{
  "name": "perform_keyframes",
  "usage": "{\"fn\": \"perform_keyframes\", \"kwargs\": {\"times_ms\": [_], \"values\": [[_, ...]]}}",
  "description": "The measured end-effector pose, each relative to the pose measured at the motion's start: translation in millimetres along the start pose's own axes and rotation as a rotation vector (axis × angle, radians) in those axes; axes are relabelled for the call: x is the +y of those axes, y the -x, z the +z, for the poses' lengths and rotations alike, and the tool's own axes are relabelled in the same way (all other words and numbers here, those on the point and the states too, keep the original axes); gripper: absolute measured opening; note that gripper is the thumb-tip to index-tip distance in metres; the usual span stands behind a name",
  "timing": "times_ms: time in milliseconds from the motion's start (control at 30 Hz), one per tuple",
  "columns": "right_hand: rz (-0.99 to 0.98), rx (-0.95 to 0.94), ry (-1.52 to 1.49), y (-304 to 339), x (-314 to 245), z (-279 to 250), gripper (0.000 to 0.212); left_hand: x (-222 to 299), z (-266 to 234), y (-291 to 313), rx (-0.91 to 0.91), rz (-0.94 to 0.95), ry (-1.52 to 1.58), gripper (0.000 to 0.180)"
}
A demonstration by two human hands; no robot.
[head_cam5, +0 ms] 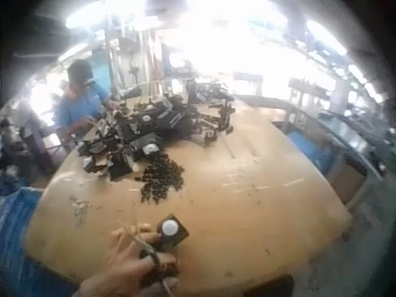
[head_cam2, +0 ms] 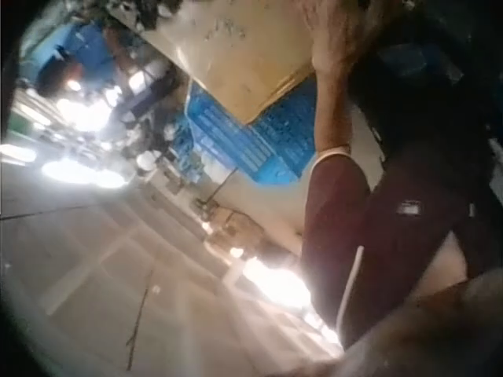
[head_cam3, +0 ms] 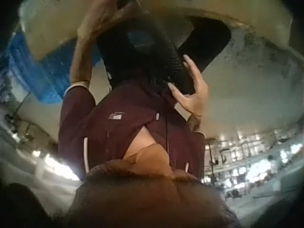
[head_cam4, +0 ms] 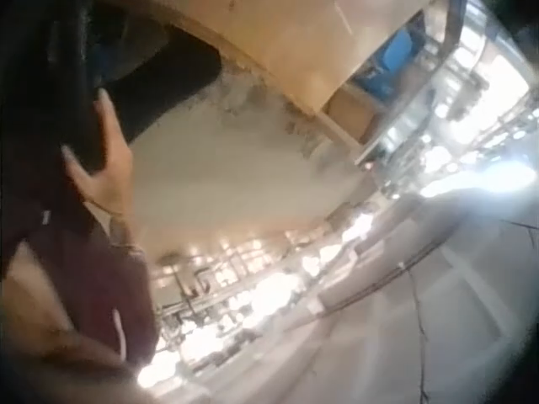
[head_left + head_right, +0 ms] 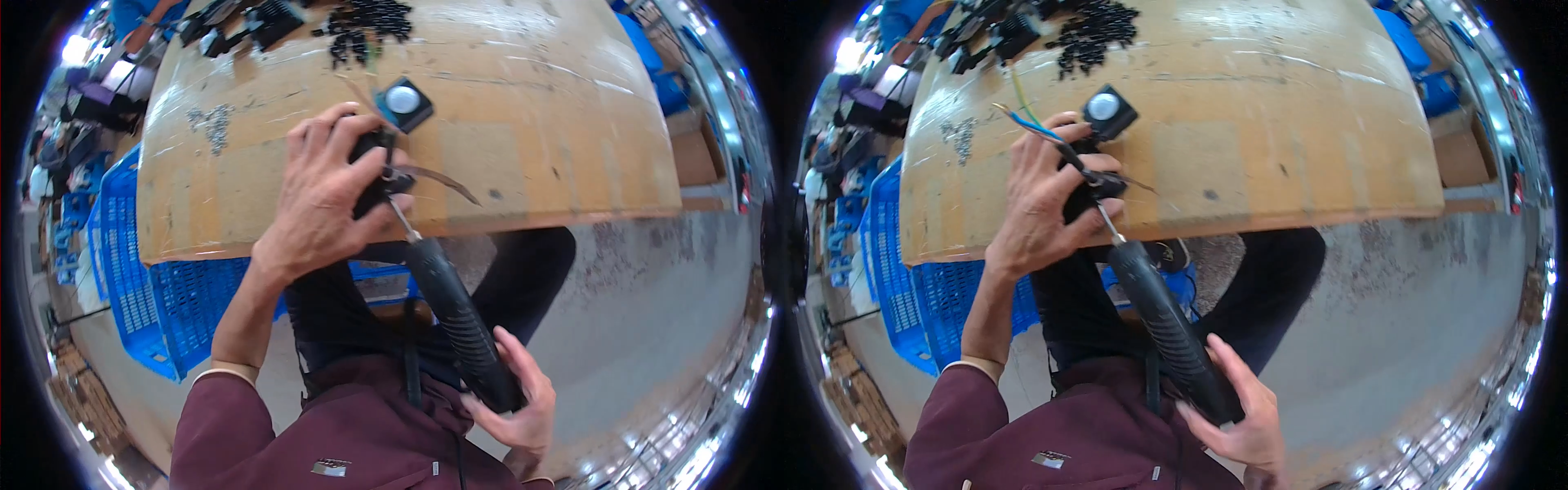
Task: The person assembles electronic components by picking up a housing and a sensor, then using a power screwdriver to fasten them together. They pick up a bracket and screw it onto the housing before placing the completed unit into a blue crate.
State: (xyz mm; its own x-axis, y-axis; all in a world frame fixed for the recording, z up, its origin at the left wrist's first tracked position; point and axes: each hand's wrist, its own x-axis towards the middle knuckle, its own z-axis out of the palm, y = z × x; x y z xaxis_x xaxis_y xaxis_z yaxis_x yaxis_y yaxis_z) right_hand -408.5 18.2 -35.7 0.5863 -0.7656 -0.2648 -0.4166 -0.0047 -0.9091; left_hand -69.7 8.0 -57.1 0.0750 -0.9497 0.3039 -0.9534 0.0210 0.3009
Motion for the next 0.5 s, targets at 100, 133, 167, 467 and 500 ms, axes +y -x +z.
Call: {"fn": "perform_keyframes", "kwargs": {"times_ms": [100, 133, 167, 467, 500], "values": [[-0.106, 0.264, 0.169, 10, 10, 17, 0.071, 0, 3, 2, 0.021, 0.004, -0.003, 0.039], [-0.09, 0.332, 0.233, 13, 12, 20, 0.064, 0, 5, 2, 0.028, 0.021, -0.015, 0.039], [-0.15, 0.376, 0.295, 14, 15, 25, 0.063, -1, 7, 3, 0.033, 0.038, -0.028, 0.041], [-0.481, 0.474, 0.414, 14, 23, 27, 0.064, 2, -2, 4, 0.027, 0.033, -0.054, 0.043], [-0.502, 0.462, 0.389, 13, 21, 26, 0.064, 2, -2, 4, 0.055, 0.037, -0.044, 0.043]]}}
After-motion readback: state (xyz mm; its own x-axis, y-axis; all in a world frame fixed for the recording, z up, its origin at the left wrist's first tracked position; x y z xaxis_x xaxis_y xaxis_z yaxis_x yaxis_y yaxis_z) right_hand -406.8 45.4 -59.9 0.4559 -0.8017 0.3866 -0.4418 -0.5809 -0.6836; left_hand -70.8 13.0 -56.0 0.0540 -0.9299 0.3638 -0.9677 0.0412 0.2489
